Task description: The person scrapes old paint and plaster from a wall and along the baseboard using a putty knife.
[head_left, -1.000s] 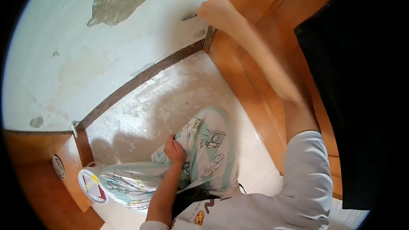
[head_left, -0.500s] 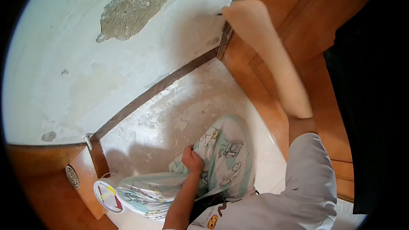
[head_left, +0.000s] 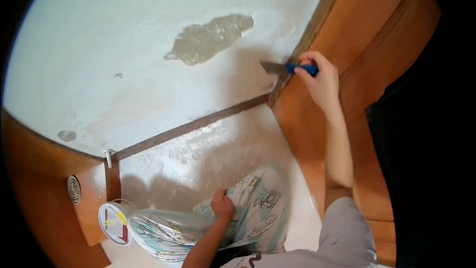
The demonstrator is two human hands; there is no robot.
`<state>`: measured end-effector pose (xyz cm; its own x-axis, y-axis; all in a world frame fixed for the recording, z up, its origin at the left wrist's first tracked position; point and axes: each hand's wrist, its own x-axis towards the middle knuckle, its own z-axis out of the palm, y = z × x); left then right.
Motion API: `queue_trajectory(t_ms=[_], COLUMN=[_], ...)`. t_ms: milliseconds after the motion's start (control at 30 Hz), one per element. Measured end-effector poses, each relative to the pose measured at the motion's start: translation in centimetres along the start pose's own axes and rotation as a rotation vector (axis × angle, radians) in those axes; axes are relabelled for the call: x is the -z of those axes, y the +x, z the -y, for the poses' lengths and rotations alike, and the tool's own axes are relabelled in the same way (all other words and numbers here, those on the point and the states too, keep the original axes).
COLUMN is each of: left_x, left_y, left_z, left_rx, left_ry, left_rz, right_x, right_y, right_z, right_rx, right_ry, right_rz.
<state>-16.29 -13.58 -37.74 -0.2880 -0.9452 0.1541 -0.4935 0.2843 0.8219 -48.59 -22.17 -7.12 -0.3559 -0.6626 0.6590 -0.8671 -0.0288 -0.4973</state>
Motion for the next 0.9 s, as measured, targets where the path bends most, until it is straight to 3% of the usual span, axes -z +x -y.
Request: queue_trajectory(t_ms=[67, 133, 167, 267, 400, 500, 633, 900], left_x=[-0.1, -0.1, -0.1, 0.5, 0.8, -2.0, -0.3, -0.6], left_y=[-0.2, -0.2, -0.3, -0.2, -0.8, -3.0, -3.3, -3.8], left_z=[0.2, 0.4, 0.5, 0.0, 0.4, 5.9, 5.7, 4.4], left_rx=[0.021, 0.037, 0.042, 0.09, 0.17, -0.053, -0.159, -0.219], left_ry=[0.009, 0.017, 0.02, 0.011, -0.088, 0.19, 0.223, 0.21], left_rz=[-0.008, -0.008, -0.002, 0.029, 0.073, 0.274, 0.239, 0.172], right_x=[-0.1, 0.3, 0.6, -0.2, -1.8, -3.0, -3.9, -5.9], right_y=[-0.6, -0.5, -0.4, 0.9, 3.6, 6.1, 8.8, 9.3], right_z=[1.3, 2.7, 3.8, 7.2, 11.7, 17.0, 25.1, 35.2], right_rx=[-0.233, -0.25, -0.212, -0.079, 0.045, -0.022, -0.068, 0.564], right_ry=[0.332, 0.514, 0.361, 0.615, 1.013, 1.18, 1.248, 1.107], right_rz=[-0.14, -0.204, -0.216, -0.317, -0.221, -0.188, -0.29, -0.49])
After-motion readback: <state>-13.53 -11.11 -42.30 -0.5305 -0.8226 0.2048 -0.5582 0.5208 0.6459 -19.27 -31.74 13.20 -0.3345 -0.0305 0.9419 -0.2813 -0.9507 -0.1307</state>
